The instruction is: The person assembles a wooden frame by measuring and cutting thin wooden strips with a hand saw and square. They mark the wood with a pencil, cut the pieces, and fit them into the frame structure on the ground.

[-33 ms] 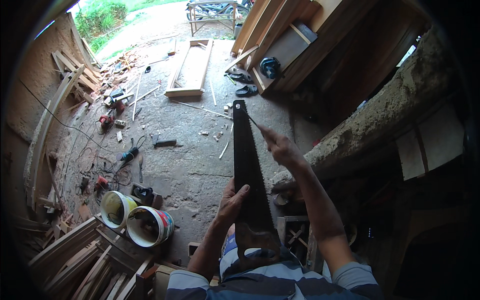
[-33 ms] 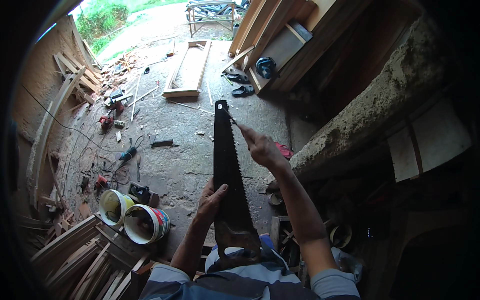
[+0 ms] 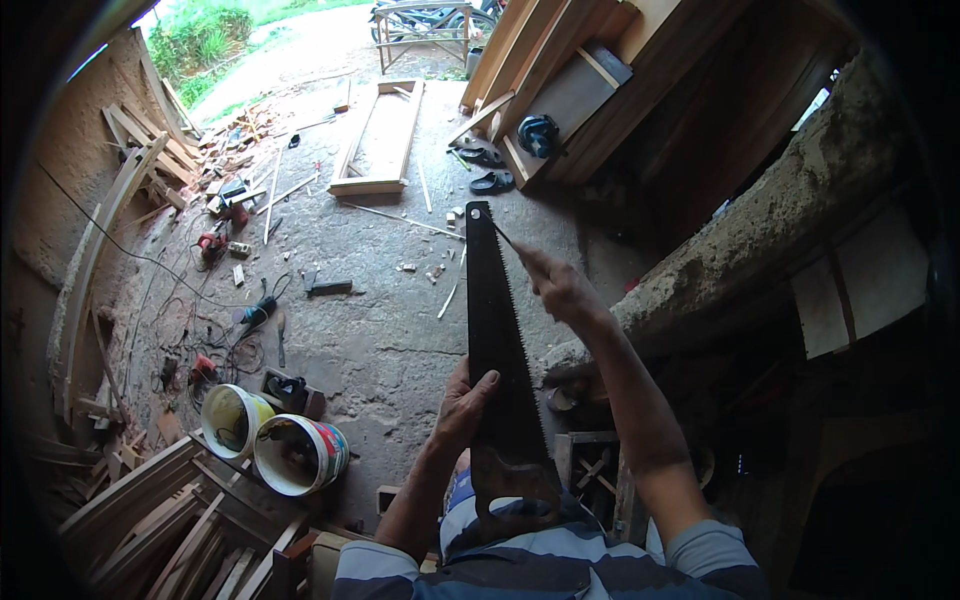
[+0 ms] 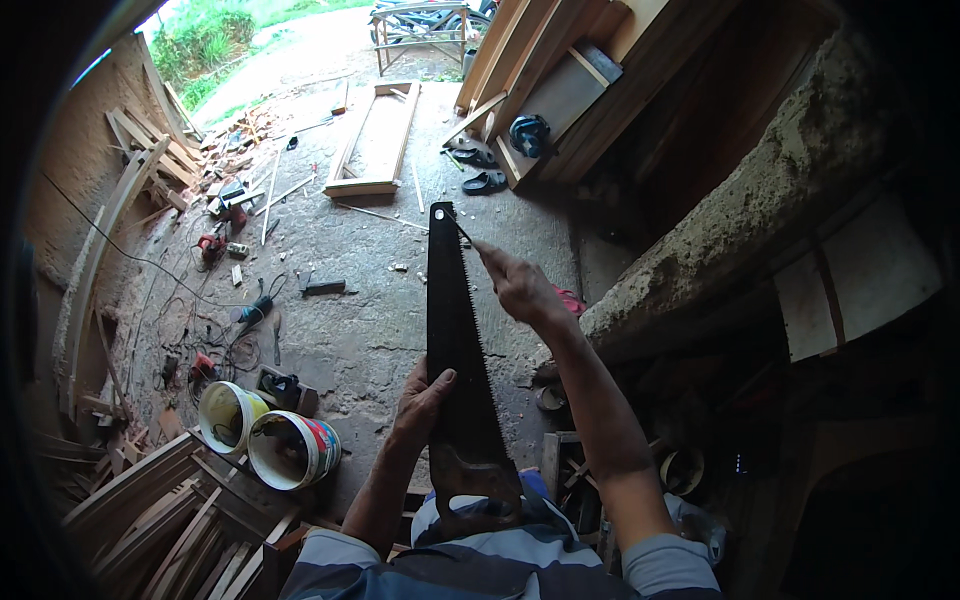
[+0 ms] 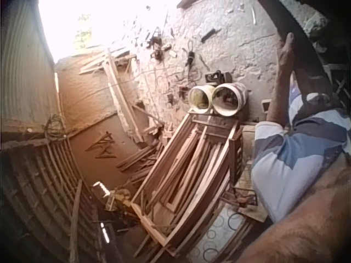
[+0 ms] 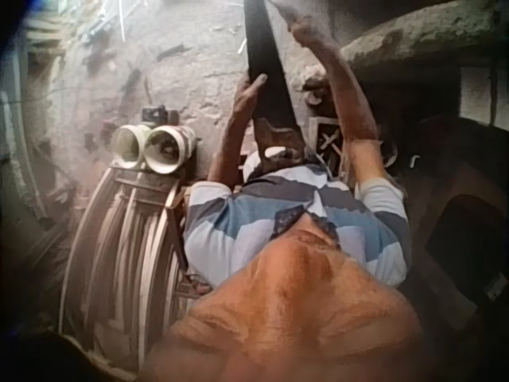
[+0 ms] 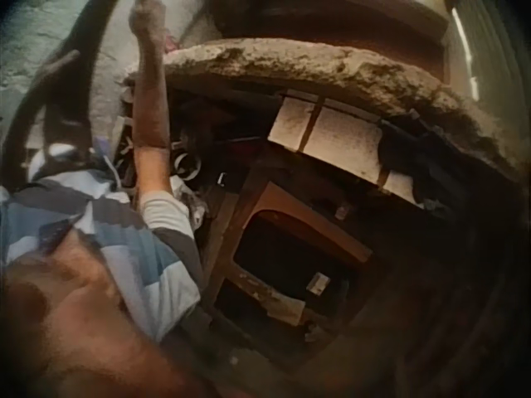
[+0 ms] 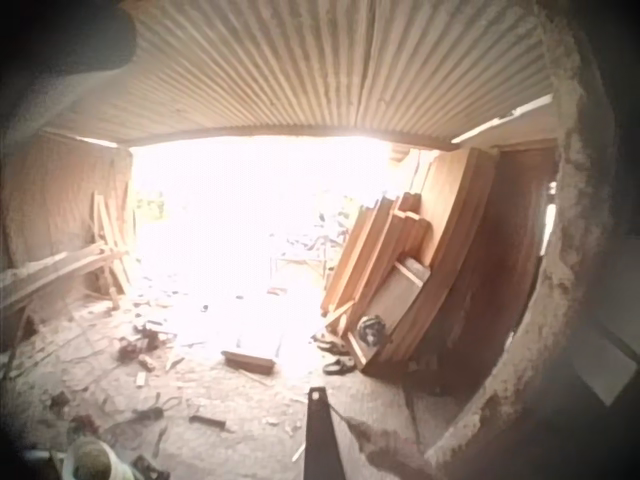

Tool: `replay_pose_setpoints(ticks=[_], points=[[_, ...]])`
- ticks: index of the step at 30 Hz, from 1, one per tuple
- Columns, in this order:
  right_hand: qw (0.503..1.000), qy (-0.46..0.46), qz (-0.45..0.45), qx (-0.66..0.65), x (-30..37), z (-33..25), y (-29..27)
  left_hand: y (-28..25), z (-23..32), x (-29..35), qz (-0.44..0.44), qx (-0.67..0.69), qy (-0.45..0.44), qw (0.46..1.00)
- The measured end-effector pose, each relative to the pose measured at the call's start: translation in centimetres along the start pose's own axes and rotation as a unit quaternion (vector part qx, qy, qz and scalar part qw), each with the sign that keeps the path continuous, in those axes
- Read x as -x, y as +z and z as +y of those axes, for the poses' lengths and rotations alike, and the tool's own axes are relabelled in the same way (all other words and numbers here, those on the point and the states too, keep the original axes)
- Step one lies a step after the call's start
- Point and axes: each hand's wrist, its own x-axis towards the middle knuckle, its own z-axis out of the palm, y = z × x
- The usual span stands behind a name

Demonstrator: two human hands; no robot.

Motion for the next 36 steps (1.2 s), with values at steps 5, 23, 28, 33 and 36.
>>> replay_pose_setpoints(ticks=[5,23,28,33,36], points=[[0.993,-0.098,0.053,-0.049,-4.1,-1.1,-1.9,-0.2,-0.3,-0.5,-0.009,-0.012,0.014,1.0],[0.939,-0.232,-0.086,0.239,-4.3,-3.2,-13.2,-6.1,5.3,3.0,-0.102,-0.028,-0.102,0.989],[0.932,-0.203,-0.144,0.264,-4.8,-3.9,-13.6,-6.3,5.3,3.6,-0.105,-0.023,-0.097,0.989],[0.925,-0.213,-0.128,0.287,-5.9,-4.1,-14.3,-6.2,5.8,4.0,-0.114,-0.021,-0.092,0.989],[0.917,-0.221,-0.102,0.315,-6.1,-4.3,-14.4,-6.0,5.8,4.1,-0.107,-0.019,-0.112,0.988]])
